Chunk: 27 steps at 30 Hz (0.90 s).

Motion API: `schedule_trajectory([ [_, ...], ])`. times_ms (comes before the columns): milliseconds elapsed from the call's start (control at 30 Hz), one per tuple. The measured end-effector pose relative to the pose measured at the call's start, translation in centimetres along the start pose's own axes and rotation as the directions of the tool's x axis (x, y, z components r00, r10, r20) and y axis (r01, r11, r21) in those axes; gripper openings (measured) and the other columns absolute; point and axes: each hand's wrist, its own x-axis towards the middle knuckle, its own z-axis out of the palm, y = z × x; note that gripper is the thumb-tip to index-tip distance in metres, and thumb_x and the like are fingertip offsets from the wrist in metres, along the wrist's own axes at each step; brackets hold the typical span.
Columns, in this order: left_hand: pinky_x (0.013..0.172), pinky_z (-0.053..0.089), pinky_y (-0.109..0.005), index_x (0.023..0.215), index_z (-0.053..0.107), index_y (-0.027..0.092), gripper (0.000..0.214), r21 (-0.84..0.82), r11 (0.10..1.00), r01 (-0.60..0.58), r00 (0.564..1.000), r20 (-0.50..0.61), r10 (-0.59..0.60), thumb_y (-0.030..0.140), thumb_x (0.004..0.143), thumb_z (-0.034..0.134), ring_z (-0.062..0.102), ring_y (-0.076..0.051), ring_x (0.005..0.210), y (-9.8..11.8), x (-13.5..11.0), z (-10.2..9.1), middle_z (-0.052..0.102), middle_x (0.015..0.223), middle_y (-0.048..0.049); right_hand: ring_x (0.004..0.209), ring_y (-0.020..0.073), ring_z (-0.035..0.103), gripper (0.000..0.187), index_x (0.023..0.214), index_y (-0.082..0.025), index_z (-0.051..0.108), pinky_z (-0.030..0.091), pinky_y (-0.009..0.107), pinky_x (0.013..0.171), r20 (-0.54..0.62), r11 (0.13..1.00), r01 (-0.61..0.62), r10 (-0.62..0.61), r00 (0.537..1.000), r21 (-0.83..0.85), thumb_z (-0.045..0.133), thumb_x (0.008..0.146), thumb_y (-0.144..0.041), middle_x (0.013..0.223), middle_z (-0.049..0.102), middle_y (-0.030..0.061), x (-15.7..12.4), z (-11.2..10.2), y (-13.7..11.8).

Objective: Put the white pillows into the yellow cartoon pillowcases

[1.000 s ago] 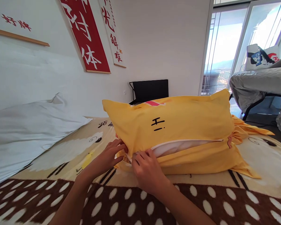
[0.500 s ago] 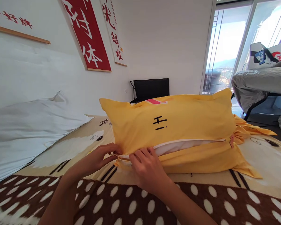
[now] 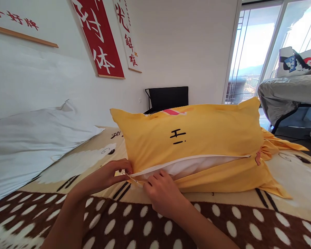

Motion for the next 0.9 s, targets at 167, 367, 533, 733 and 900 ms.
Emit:
schedule_trajectory([
  [167, 0.071, 0.039, -0.024, 0.073, 0.050, 0.019, 0.013, 0.046, 0.999, -0.012, 1.000, 0.029, 0.010, 0.029, 0.081, 0.050, 0.049, -0.015, 0.077, -0.5, 0.3, 0.6, 0.054, 0.080, -0.0004, 0.070, 0.0181, 0.051, 0.020, 0.087, -0.017, 0.055, 0.033, 0.032, 0.065, 0.116, 1.000, -0.010, 0.007, 0.993, 0.025, 0.053, 0.071, -0.005, 0.079, 0.060, 0.0029, 0.3, -0.8, -0.7],
  [367, 0.068, 0.036, -0.024, 0.072, 0.044, 0.019, 0.011, 0.070, 0.997, 0.031, 0.996, 0.084, -0.036, 0.026, 0.076, 0.052, 0.045, -0.015, 0.075, -0.6, 0.5, 0.9, 0.050, 0.081, -0.0005, 0.072, 0.0190, 0.056, 0.015, 0.093, -0.016, 0.056, 0.036, 0.031, 0.063, 0.241, 0.997, -0.031, 0.015, 0.970, 0.065, 0.048, 0.082, -0.008, 0.084, 0.064, 0.0055, 0.4, -1.2, -1.1],
  [533, 0.069, 0.036, -0.025, 0.072, 0.043, 0.019, 0.010, 0.057, 0.996, 0.069, 0.988, 0.137, -0.077, 0.024, 0.072, 0.052, 0.045, -0.016, 0.077, -0.1, 0.5, 0.8, 0.050, 0.081, -0.0002, 0.073, 0.0191, 0.060, 0.017, 0.092, -0.015, 0.059, 0.037, 0.030, 0.063, 0.362, 0.988, -0.108, 0.062, 0.930, 0.107, 0.047, 0.082, -0.008, 0.085, 0.067, 0.0075, 0.4, -2.0, -1.3],
  [733, 0.070, 0.035, -0.024, 0.073, 0.044, 0.019, 0.009, 0.062, 0.993, 0.103, 0.977, 0.183, -0.113, 0.023, 0.071, 0.052, 0.044, -0.015, 0.075, 0.3, 0.2, 0.4, 0.049, 0.078, 0.0004, 0.075, 0.0212, 0.063, 0.019, 0.091, -0.015, 0.063, 0.039, 0.031, 0.064, 0.456, 0.979, -0.172, 0.106, 0.884, 0.106, 0.048, 0.080, -0.009, 0.085, 0.069, 0.0076, 0.5, -3.2, -0.8],
  [900, 0.070, 0.036, -0.023, 0.074, 0.047, 0.019, 0.009, 0.060, 0.990, 0.124, 0.959, 0.247, -0.135, 0.025, 0.072, 0.052, 0.046, -0.015, 0.076, 0.3, -0.3, 0.0, 0.049, 0.078, 0.0008, 0.077, 0.0208, 0.064, 0.017, 0.086, -0.015, 0.065, 0.039, 0.029, 0.063, 0.464, 0.978, -0.193, 0.137, 0.875, 0.076, 0.049, 0.086, -0.019, 0.086, 0.069, 0.0086, -1.5, -4.3, 0.4],
])
